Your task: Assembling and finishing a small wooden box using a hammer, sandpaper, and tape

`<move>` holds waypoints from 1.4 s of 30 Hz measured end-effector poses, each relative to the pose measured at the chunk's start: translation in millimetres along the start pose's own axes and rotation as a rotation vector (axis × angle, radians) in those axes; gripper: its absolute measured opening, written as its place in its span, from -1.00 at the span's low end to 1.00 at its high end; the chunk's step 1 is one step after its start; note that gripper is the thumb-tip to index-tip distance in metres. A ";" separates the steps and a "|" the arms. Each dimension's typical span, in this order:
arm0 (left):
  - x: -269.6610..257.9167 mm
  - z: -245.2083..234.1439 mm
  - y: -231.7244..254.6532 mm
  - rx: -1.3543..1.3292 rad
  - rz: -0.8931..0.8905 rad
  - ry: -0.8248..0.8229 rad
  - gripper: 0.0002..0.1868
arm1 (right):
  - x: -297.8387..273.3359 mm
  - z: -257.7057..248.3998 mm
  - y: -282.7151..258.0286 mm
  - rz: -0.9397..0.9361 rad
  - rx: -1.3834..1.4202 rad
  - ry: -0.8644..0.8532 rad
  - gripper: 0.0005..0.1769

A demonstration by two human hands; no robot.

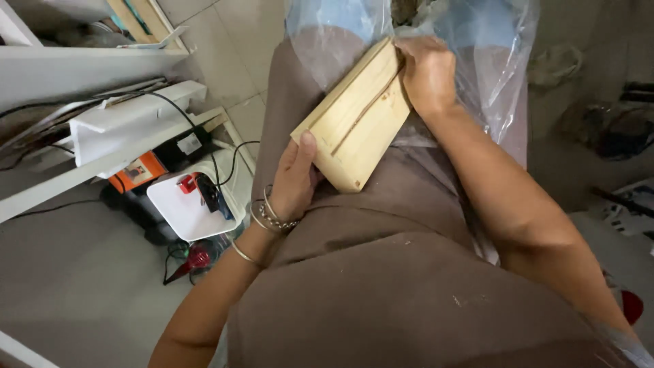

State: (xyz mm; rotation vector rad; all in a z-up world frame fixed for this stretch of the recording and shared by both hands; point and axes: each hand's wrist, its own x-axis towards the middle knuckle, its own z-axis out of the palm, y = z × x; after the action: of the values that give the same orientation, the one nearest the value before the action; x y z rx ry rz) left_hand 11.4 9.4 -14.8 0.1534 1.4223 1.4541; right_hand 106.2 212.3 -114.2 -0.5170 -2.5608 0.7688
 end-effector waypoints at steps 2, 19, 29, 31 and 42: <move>2.2 -3.9 -15.2 -0.124 -0.029 0.017 -0.33 | 1.2 -5.0 -12.9 0.101 -0.069 -0.076 -0.58; -1.6 -11.5 -32.4 -0.066 -0.073 0.114 -0.49 | -60.4 6.5 -9.6 0.062 -0.011 -0.011 -0.80; 4.1 -11.1 -29.7 -0.140 -0.120 0.132 -0.45 | -11.7 -52.6 -109.6 -0.207 0.198 -0.058 -0.75; 0.7 -11.0 -32.1 -0.137 -0.121 0.125 -0.45 | -21.7 -35.4 -76.8 -0.193 0.154 -0.034 -0.82; 3.7 -12.6 -33.1 -0.099 -0.132 0.099 -0.39 | -31.7 -12.9 -39.5 -0.117 0.099 -0.060 -0.84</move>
State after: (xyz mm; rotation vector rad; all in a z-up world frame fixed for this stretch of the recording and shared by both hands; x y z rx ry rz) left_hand 19.5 -4.6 -46.6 -0.0742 1.4092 1.4357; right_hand 130.2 172.7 -90.2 -0.3145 -2.5654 0.8764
